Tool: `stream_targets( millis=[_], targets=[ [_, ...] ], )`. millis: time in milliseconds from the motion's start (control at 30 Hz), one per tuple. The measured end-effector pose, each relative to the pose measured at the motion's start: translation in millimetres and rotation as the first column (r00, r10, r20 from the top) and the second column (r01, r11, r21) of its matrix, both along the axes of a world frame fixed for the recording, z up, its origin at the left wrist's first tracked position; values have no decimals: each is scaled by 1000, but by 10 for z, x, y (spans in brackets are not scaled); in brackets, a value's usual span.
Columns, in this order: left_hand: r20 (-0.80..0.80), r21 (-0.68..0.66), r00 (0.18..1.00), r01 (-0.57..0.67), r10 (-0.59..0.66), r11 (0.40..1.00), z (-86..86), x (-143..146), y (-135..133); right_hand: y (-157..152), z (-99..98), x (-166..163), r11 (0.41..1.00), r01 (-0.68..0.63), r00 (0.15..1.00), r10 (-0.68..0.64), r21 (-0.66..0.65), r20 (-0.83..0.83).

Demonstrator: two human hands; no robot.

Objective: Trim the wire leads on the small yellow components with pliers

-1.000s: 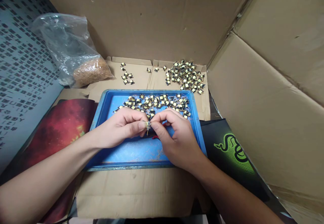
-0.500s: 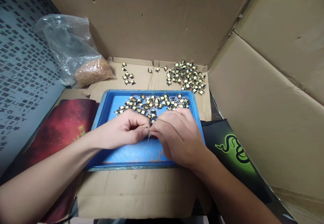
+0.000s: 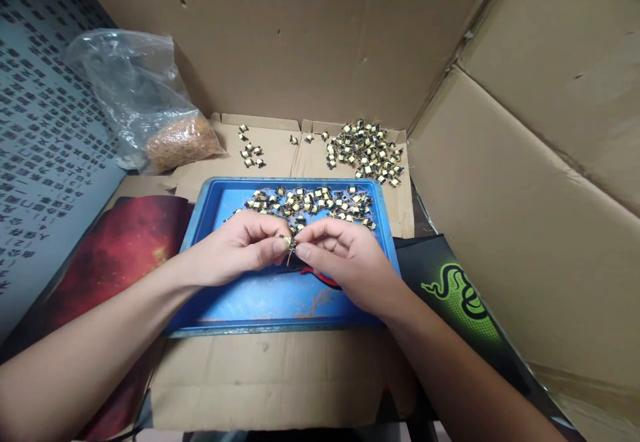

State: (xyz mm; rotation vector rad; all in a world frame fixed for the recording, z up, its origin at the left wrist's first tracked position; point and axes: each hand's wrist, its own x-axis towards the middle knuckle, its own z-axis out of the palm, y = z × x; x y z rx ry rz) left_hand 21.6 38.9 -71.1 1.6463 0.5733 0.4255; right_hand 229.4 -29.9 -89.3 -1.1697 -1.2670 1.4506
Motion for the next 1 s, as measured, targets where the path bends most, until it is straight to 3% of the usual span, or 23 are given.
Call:
stream_targets(
  millis=[300, 733, 800, 900, 1000],
  targets=[
    [-19, 6, 999, 30, -29, 1000, -20, -6, 8, 3, -47, 28, 990, -36, 980, 9, -134, -201],
    [-29, -1, 998, 47, -47, 999, -29, 5, 4, 9, -36, 42, 988, -43, 987, 19, -149, -157],
    [14, -9, 1000, 19, -19, 1000, -48, -6, 10, 4, 9, 51, 995, -53, 995, 45, -85, -88],
    [77, -40, 997, -29, 32, 999, -68, -23, 20, -37, 137, 33, 989, -53, 978, 24, 137, 206],
    [79, -30, 995, -51, 53, 998, -65, -22, 25, -87, 264, -27, 912, -77, 888, -121, 403, 444]
  ],
)
